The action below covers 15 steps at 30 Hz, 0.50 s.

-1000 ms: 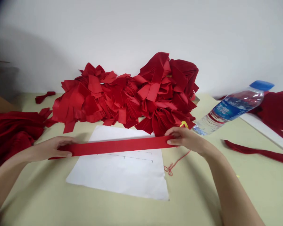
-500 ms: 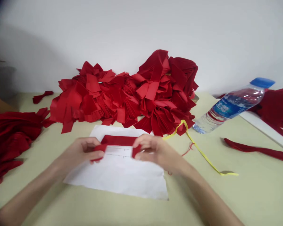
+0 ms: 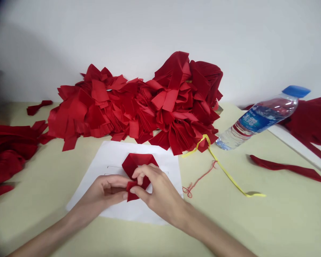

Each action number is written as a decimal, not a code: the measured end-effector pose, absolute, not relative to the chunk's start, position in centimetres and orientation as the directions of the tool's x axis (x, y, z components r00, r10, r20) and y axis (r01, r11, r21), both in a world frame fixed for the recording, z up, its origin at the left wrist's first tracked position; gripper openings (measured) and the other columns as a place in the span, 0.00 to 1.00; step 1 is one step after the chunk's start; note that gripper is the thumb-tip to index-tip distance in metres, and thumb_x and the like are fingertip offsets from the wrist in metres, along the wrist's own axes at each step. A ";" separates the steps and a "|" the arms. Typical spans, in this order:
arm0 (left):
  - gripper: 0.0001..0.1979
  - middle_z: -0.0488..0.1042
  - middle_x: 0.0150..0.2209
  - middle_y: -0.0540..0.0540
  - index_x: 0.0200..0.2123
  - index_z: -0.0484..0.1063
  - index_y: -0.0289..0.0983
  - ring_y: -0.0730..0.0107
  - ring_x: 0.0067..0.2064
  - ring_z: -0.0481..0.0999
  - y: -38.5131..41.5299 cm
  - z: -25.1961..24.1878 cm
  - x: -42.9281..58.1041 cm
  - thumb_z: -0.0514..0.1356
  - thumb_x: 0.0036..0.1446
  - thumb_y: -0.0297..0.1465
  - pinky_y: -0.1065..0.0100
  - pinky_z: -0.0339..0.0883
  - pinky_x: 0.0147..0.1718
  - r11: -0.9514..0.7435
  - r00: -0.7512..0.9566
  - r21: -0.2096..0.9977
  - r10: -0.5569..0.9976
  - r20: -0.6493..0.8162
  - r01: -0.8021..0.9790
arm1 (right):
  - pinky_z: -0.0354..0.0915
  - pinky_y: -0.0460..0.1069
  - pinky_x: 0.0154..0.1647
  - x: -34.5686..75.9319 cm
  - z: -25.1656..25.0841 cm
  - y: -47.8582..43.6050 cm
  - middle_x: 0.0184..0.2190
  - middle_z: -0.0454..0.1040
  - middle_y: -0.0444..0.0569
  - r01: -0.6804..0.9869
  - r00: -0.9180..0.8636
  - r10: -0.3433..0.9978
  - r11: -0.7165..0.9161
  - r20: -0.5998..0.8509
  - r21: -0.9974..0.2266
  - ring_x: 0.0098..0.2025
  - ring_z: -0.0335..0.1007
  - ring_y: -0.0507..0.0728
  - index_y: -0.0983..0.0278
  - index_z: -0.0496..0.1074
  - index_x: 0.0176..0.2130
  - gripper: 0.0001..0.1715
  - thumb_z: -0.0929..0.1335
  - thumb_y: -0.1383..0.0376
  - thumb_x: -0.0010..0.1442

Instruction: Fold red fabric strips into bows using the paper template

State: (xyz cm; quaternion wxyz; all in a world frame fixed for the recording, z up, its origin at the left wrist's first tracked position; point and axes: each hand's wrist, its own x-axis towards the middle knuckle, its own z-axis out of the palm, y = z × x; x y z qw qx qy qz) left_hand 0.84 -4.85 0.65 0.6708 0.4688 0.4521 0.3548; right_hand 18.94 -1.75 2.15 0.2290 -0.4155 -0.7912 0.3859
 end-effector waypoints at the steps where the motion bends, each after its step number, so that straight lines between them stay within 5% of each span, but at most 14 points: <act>1: 0.10 0.79 0.38 0.47 0.38 0.76 0.37 0.63 0.41 0.77 -5.0 0.6 0.9 0.62 0.49 0.26 0.65 0.69 0.42 0.317 0.350 0.946 0.896 -0.274 -0.072 | 0.63 0.47 0.36 18.9 2.0 -1.8 0.29 0.66 0.42 0.484 -0.536 0.844 0.331 0.025 -0.810 0.34 0.64 0.51 0.62 0.65 0.36 0.07 0.68 0.69 0.55; 11: 0.10 0.80 0.37 0.47 0.39 0.78 0.38 0.63 0.40 0.78 -5.2 0.6 0.9 0.62 0.52 0.29 0.64 0.71 0.42 0.369 0.357 0.923 0.881 -0.311 -0.106 | 0.61 0.44 0.33 18.7 2.2 -1.6 0.28 0.64 0.41 0.463 -0.552 0.831 0.236 -0.070 -0.854 0.31 0.62 0.49 0.62 0.67 0.35 0.05 0.68 0.68 0.55; 15: 0.09 0.80 0.33 0.49 0.38 0.79 0.39 0.64 0.36 0.79 -5.0 1.1 0.5 0.62 0.52 0.29 0.66 0.73 0.36 0.393 0.381 0.917 0.860 -0.341 -0.068 | 0.62 0.46 0.40 19.3 2.6 -1.3 0.35 0.69 0.45 0.384 -0.658 0.752 0.319 -0.014 -0.866 0.37 0.63 0.52 0.62 0.69 0.36 0.07 0.68 0.62 0.57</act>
